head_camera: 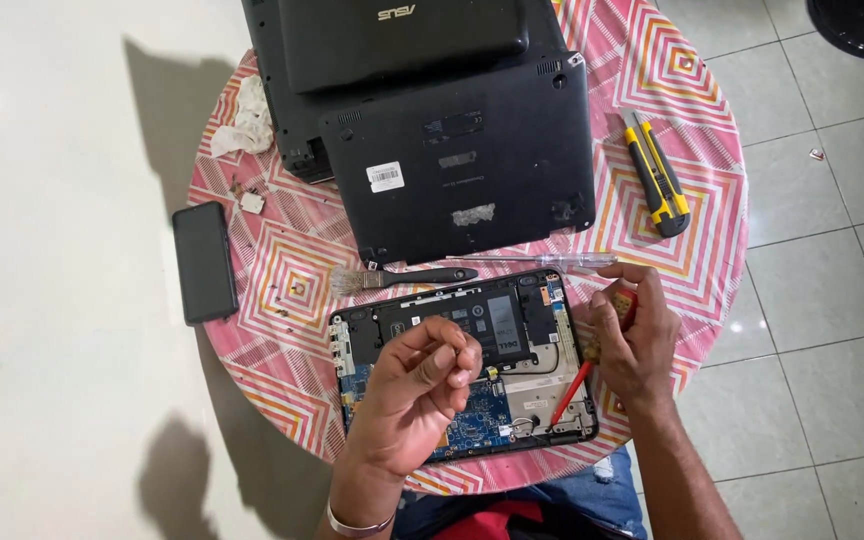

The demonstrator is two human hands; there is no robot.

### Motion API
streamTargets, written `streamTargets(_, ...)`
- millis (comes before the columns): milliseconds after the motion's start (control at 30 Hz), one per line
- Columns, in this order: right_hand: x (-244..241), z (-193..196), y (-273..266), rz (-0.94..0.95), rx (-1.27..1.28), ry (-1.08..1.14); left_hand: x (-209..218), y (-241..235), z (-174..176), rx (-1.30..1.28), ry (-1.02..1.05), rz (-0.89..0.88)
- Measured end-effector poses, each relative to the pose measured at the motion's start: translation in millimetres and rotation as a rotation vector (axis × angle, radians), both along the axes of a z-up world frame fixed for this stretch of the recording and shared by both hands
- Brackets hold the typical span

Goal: The person uses a red screwdriver to unscrew and remove components from a disassembled laptop placed on a patterned table. They manipulate the internal parts and occasionally pick up a smartphone from the table.

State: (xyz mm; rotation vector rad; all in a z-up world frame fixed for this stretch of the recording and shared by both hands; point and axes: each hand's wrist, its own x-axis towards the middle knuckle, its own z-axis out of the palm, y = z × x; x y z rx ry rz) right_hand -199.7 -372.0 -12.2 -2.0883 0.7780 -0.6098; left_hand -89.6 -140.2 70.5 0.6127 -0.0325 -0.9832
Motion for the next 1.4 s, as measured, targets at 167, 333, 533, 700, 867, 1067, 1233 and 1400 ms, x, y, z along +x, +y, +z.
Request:
streamTargets(167, -1.5, 3.3, -0.9, 0.002, 0.011, -0.029, -1.6, -2.5, -6.7, 0.096, -0.168, 0.107)
streamTargets(333, -2.7, 4.4, -5.2, -0.014, 0.086, -0.191, 7.2, -22.4, -11.8, 0.455, -0.613, 0.244)
streamTargets(533, -1.6, -12.5, -11.2, -0.15, 0.353, -0.77, 24.8, -51.0, -29.9, 0.609, -0.971, 0.257)
streamTargets(700, -2.4, -9.4, -12.5, -0.154, 0.47, -0.796, 31.8, -75.0, -29.4, 0.805, -1.117, 0.238)
streamTargets(867, -3.2, 2.6, -11.4, -0.081, 0.361, -0.659, 34.0, -84.7, -37.3, 0.779, -1.112, 0.223)
streamTargets(1067, -0.7, 14.7, -7.5, 0.01, 0.348, -0.523, 33.1, -84.7, -48.5, 0.783, -1.128, 0.233)
streamTargets(1233, -5.5, 2.6, -13.9, -0.03, 0.333, -0.523, 33.1, -84.4, -50.6, 0.763, -1.145, 0.249)
streamTargets(1400, -3.4, 13.1, -13.2, -0.051, 0.237, -0.535, 33.1, -83.4, -49.7, 0.765, -1.134, 0.261)
